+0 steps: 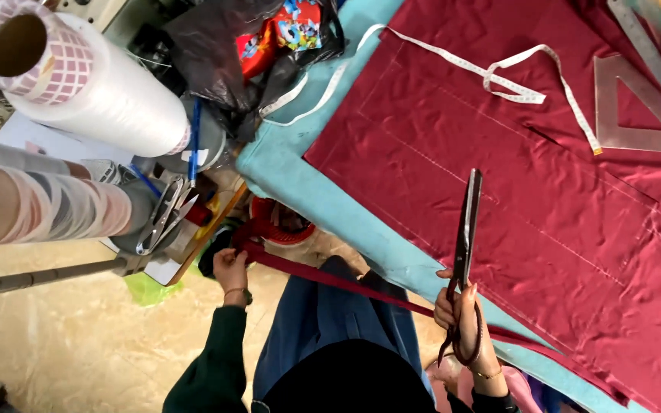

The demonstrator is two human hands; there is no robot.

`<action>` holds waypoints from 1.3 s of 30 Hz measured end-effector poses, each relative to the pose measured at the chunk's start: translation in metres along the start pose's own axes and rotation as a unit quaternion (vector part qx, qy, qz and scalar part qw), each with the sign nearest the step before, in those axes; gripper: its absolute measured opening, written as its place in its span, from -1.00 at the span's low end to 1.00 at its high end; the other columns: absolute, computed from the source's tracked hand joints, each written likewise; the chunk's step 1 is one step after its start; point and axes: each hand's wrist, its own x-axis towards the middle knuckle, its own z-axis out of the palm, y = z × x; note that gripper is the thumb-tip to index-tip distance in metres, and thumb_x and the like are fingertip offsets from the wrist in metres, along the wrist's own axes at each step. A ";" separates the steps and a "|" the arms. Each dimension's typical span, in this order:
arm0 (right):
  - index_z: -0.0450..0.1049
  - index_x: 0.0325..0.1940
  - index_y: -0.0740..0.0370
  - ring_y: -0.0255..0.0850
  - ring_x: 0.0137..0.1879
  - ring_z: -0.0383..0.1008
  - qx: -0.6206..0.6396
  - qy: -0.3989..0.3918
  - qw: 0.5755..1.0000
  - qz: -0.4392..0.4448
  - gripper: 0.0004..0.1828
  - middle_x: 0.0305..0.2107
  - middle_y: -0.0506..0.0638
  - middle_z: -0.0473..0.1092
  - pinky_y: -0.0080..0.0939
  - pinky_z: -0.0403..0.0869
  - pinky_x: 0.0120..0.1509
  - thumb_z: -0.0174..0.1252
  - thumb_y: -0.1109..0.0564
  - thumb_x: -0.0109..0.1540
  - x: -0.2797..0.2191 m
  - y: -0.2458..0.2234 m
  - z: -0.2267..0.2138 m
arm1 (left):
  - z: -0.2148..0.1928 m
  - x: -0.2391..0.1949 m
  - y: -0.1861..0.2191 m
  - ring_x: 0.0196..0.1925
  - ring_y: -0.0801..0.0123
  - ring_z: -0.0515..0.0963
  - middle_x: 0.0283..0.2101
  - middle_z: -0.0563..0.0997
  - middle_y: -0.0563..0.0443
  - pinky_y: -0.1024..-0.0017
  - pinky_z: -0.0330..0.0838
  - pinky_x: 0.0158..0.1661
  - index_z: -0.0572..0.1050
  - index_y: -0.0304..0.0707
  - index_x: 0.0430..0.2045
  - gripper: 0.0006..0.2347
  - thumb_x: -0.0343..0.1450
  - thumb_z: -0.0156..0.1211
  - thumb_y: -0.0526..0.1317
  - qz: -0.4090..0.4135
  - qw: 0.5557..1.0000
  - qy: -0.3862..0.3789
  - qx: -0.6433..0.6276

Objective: Cutting out a garment pattern piece from maroon fabric using large scissors

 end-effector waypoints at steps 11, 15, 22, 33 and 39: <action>0.33 -0.21 0.13 -0.36 -0.35 0.09 -0.243 -0.058 0.962 -0.109 -0.60 -0.45 -0.16 0.12 -0.32 0.18 -0.23 -0.14 -0.21 0.42 -0.016 0.001 0.034 | 0.041 -0.031 0.127 -0.08 0.17 0.63 -0.18 0.62 -0.13 0.33 0.55 -0.01 0.55 -0.41 -0.22 -0.81 0.32 0.24 -0.48 -0.243 0.932 -0.258 -0.070; 0.44 0.20 0.21 -0.31 -0.22 0.35 -0.206 -0.068 0.975 -0.050 -0.57 -0.39 -0.10 0.31 -0.35 0.30 0.04 0.13 -0.01 0.29 -0.001 0.021 0.061 | 0.052 -0.093 0.101 -0.23 0.25 0.66 -0.23 0.68 -0.09 0.35 0.62 -0.19 0.52 -0.19 -0.27 -0.73 0.28 0.34 -0.54 -0.194 0.898 -0.379 -0.108; 0.30 -0.19 0.10 -0.37 -0.25 0.36 -0.281 -0.078 0.946 -0.142 -0.74 -0.26 -0.08 0.47 -0.32 0.38 -0.15 0.30 0.11 0.25 0.030 0.023 0.144 | 0.055 -0.139 0.199 -0.28 0.50 0.56 -0.35 0.61 0.03 0.54 0.45 -0.21 0.50 -0.25 -0.31 -0.87 0.38 0.26 -0.46 -0.105 0.876 -0.438 -0.172; 0.42 -0.16 0.12 -0.36 -0.42 0.26 -0.224 -0.102 0.944 -0.220 -0.70 -0.48 -0.12 0.37 -0.38 0.25 -0.32 0.43 0.14 0.17 0.071 0.011 0.233 | 0.071 -0.056 0.079 0.18 -0.25 0.47 0.13 0.49 -0.47 0.00 0.34 0.24 0.38 -0.48 0.22 -0.37 0.25 0.52 -0.28 0.305 0.855 -0.415 0.058; 0.44 -0.13 0.10 -0.36 -0.39 0.32 -0.226 -0.107 0.942 -0.224 -0.67 -0.43 -0.10 0.43 -0.40 0.31 -0.29 0.46 0.12 0.15 0.076 -0.008 0.259 | 0.071 0.043 -0.012 -0.13 0.00 0.60 -0.27 0.60 -0.25 0.03 0.46 -0.05 0.47 -0.46 0.15 -0.51 0.37 0.30 -0.13 -0.026 0.956 -0.254 0.141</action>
